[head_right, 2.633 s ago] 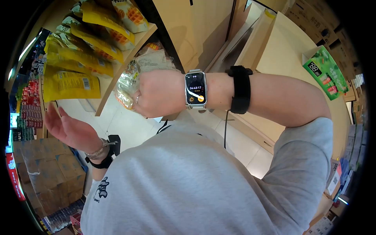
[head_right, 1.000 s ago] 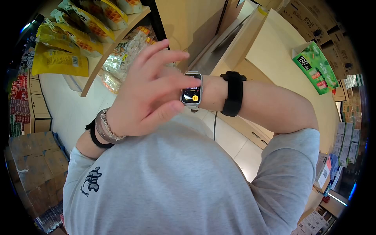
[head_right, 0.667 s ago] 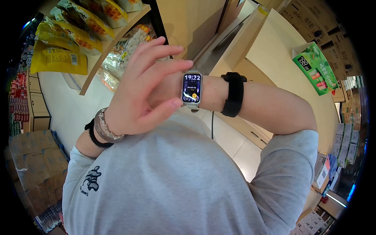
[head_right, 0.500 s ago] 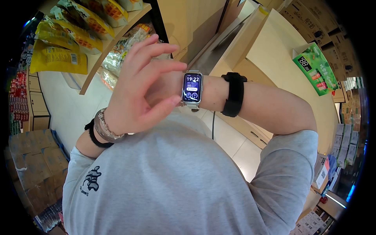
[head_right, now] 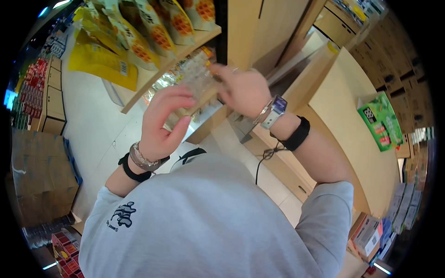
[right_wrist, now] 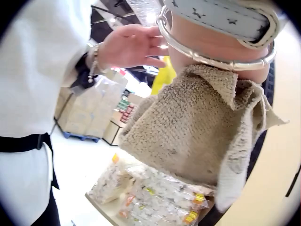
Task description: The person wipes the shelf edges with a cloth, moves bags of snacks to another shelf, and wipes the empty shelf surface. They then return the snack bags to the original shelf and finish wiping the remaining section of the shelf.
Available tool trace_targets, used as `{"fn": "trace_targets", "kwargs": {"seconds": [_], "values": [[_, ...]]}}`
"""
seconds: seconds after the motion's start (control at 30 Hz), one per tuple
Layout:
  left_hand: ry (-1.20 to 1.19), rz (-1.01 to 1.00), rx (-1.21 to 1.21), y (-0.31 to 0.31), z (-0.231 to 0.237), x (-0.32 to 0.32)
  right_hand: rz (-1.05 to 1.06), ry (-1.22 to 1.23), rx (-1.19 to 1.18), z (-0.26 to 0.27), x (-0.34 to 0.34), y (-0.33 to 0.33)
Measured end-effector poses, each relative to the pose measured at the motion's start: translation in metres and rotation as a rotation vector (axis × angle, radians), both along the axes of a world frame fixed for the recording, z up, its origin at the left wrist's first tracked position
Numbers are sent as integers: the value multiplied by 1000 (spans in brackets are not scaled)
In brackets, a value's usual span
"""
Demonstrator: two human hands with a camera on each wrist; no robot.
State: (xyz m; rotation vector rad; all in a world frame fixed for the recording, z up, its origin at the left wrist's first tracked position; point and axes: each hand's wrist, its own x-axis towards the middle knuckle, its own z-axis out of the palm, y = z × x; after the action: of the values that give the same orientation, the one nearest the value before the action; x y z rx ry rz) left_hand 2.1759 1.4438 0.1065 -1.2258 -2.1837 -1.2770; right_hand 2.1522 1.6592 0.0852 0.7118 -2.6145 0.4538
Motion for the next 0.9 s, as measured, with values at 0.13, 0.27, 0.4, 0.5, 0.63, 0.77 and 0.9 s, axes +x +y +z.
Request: {"fn": "trace_targets", "kwargs": {"seconds": [0.13,0.27,0.4,0.5,0.63,0.77,0.9], "values": [[-18,229,156,-43,-9,0,-340,-7,-440,7,-46,7],[-22,334,245,-90,-24,-2,-366,132,-636,24,-81,-13],[-39,404,337,-121,-31,-10,-259,349,-576,38,-97,-43],[-78,416,370,-136,-31,-27,-296,191,-479,53,-105,-59],[-61,385,353,-149,-24,-46,-339,106,-629,60,-122,-60],[-47,333,408,-157,-21,-63,-362,200,-648,53,-133,-55],[-131,358,445,-161,-28,-70,-465,369,-495,50,-135,-52]]}}
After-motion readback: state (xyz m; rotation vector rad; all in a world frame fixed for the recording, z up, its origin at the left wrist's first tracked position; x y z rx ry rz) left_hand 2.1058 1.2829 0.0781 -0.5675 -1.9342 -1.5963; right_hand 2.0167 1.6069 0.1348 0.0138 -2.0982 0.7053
